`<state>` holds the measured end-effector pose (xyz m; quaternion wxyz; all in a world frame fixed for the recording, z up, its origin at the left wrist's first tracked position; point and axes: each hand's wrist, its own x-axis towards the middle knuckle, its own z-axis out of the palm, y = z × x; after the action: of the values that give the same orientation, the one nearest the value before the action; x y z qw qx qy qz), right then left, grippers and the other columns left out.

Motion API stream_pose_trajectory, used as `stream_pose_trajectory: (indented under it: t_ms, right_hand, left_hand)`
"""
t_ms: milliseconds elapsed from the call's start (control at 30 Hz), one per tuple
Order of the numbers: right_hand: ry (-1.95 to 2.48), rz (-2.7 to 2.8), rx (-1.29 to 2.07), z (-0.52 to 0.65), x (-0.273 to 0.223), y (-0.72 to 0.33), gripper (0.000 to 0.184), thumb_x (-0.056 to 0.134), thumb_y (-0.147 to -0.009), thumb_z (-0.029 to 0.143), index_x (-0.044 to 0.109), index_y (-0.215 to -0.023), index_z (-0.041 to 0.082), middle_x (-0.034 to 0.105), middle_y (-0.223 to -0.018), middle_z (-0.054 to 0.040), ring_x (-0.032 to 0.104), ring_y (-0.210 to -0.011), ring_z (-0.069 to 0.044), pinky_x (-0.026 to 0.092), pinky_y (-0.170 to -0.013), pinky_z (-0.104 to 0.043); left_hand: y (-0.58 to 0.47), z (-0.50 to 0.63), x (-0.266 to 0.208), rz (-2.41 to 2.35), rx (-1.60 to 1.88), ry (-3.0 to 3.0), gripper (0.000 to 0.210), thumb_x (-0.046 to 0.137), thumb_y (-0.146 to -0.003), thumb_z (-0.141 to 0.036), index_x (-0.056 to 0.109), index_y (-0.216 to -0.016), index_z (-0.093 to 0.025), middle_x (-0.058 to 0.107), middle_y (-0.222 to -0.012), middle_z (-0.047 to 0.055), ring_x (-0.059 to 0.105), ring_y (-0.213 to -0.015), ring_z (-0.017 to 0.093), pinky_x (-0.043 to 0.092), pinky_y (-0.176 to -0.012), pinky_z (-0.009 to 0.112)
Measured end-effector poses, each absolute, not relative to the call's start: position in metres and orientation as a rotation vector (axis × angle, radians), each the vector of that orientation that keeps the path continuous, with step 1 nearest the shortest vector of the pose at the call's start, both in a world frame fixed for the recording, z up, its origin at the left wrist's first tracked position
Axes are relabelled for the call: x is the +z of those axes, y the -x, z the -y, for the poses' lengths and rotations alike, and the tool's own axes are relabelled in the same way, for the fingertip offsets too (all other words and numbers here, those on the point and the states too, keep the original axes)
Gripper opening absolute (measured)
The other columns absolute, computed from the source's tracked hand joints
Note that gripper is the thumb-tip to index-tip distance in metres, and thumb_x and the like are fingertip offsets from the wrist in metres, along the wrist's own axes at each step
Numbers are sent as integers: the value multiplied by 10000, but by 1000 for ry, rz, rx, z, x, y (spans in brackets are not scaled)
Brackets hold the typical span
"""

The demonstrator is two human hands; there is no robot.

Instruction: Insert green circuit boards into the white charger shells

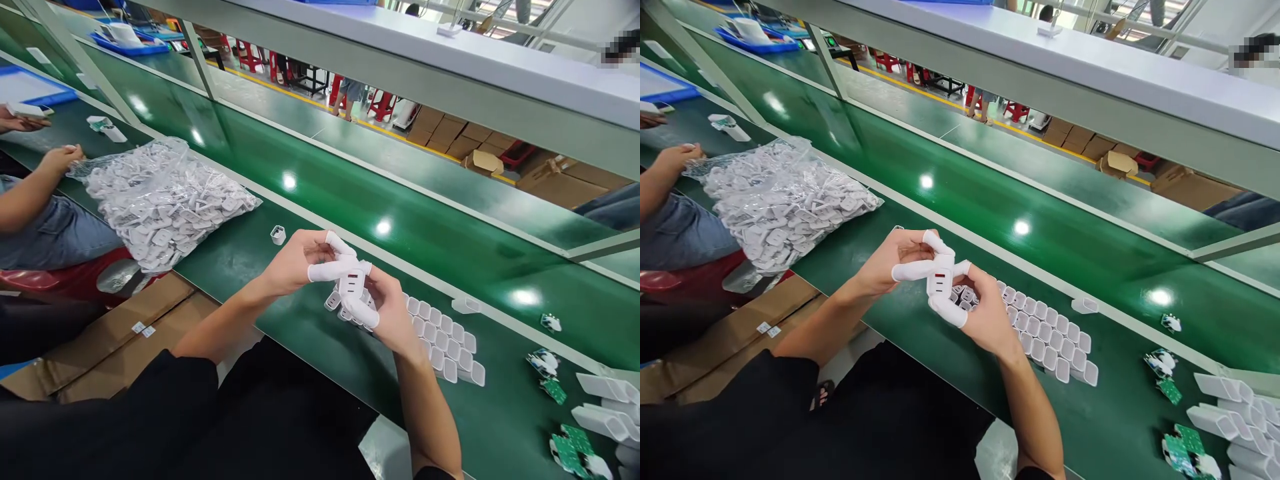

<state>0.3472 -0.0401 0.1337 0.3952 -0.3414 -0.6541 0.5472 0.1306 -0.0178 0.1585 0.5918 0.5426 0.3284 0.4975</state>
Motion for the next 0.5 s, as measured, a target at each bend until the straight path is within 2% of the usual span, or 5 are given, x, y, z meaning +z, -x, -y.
stream_pose_trajectory:
  t_ms: [267, 500]
  right_hand:
    - [855, 1699, 1379, 38, 133, -351, 374, 927, -873, 447, 776, -1143, 237, 793, -1081, -43, 713, -942, -209, 621, -931, -362]
    - [885, 1697, 1358, 37, 132, -349, 328, 916, -884, 463, 758, -1055, 232, 782, -1014, -26, 709, -953, -210, 603, -934, -353]
  left_hand:
    - [-131, 17, 159, -772, 1182, -1334, 346, 1038, -708, -344, 859, -935, -153, 748, -858, 43, 639, -760, 138, 522, -676, 243]
    - [-132, 15, 159, -797, 1189, -1317, 343, 1043, -708, -357, 858, -916, -156, 786, -876, 52, 695, -773, 148, 575, -710, 247]
